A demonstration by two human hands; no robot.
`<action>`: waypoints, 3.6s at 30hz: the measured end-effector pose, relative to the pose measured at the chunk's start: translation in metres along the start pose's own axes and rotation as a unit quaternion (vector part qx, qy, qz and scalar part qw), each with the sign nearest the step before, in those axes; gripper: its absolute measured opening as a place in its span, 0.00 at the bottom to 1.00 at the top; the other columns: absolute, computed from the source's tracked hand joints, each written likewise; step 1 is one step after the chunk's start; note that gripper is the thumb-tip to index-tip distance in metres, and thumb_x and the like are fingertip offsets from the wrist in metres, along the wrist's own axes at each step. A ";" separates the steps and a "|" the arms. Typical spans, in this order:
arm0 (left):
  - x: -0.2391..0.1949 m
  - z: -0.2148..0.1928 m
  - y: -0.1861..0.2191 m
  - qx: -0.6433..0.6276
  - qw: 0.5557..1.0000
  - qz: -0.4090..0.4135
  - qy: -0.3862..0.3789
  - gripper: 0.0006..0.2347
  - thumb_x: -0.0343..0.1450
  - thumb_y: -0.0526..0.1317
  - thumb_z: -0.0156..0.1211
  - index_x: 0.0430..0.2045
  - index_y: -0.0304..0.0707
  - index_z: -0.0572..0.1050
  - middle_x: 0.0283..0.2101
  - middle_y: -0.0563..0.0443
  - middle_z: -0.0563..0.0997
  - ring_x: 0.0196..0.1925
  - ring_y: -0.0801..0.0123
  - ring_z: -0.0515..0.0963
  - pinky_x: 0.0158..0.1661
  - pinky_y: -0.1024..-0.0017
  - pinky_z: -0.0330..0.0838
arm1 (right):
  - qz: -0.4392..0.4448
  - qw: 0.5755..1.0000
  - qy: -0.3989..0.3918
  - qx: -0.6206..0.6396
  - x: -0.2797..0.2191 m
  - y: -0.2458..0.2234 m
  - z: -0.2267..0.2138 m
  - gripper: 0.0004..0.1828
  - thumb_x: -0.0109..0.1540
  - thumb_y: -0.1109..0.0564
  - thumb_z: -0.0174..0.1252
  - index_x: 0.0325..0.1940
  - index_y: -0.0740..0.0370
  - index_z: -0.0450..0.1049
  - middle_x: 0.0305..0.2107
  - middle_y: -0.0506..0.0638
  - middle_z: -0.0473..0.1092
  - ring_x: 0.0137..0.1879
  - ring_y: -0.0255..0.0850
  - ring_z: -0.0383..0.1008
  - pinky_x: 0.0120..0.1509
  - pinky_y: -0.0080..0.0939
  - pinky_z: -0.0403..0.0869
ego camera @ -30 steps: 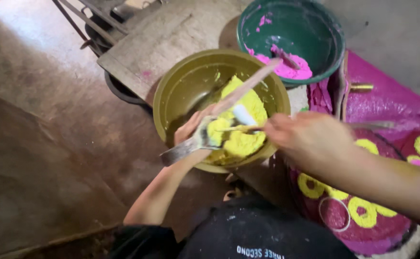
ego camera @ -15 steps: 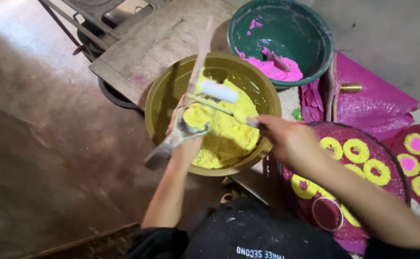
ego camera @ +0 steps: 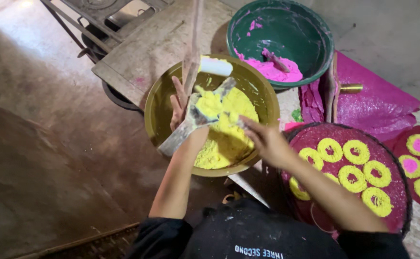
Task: The person uses a manual press to form yellow dough into rings on a pink surface, then fills the centers with pink dough. The finished pieces are arranged on trays and placed into a steamer.
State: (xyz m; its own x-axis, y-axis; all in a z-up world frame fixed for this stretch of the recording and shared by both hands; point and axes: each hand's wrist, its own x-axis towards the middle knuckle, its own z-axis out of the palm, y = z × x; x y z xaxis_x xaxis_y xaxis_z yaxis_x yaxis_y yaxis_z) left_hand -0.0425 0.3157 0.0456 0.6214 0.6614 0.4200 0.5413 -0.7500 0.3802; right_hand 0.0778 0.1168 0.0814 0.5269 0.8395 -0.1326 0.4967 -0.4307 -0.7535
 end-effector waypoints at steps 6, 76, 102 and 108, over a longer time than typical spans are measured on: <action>0.023 -0.001 -0.043 -0.174 0.981 -0.076 0.031 0.43 0.63 0.40 0.76 0.70 0.29 0.52 0.67 0.30 0.64 0.62 0.42 0.73 0.54 0.57 0.75 | -0.166 0.985 -0.008 0.037 -0.026 0.015 0.019 0.26 0.66 0.61 0.54 0.71 0.60 0.68 0.39 0.61 0.80 0.30 0.36 0.78 0.37 0.41 0.77; -0.164 0.131 0.267 -0.942 -0.036 -0.149 -0.297 0.14 0.68 0.39 0.53 0.47 0.43 0.68 0.46 0.52 0.73 0.55 0.61 0.75 0.71 0.59 0.61 | 0.488 0.839 -0.211 0.118 -0.313 0.147 -0.158 0.53 0.57 0.16 0.25 0.62 0.56 0.72 0.53 0.56 0.74 0.58 0.48 0.76 0.64 0.50 0.76; -0.163 0.196 0.270 -0.952 -0.071 -0.065 -0.289 0.11 0.75 0.49 0.56 0.40 0.44 0.68 0.38 0.56 0.71 0.46 0.67 0.73 0.56 0.63 0.73 | 0.399 0.916 -0.046 0.020 -0.297 0.141 -0.120 0.39 0.65 0.29 0.36 0.47 0.66 0.75 0.24 0.58 0.73 0.33 0.47 0.76 0.44 0.50 0.74; -0.144 0.188 0.242 -0.948 -0.040 -0.052 -0.311 0.09 0.76 0.48 0.53 0.38 0.44 0.67 0.37 0.57 0.70 0.43 0.69 0.72 0.56 0.63 0.75 | 0.338 0.938 -0.039 0.065 -0.284 0.145 -0.097 0.38 0.67 0.30 0.37 0.42 0.69 0.74 0.22 0.54 0.73 0.30 0.43 0.75 0.39 0.47 0.74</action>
State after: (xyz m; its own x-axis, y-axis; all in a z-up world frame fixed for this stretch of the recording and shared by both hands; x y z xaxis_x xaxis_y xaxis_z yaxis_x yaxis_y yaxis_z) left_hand 0.1058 0.0376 -0.0778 0.8606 0.0834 0.5024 -0.0090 0.9888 -0.1487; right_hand 0.0670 -0.2157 0.0724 0.6368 0.4124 -0.6514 -0.0247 -0.8336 -0.5519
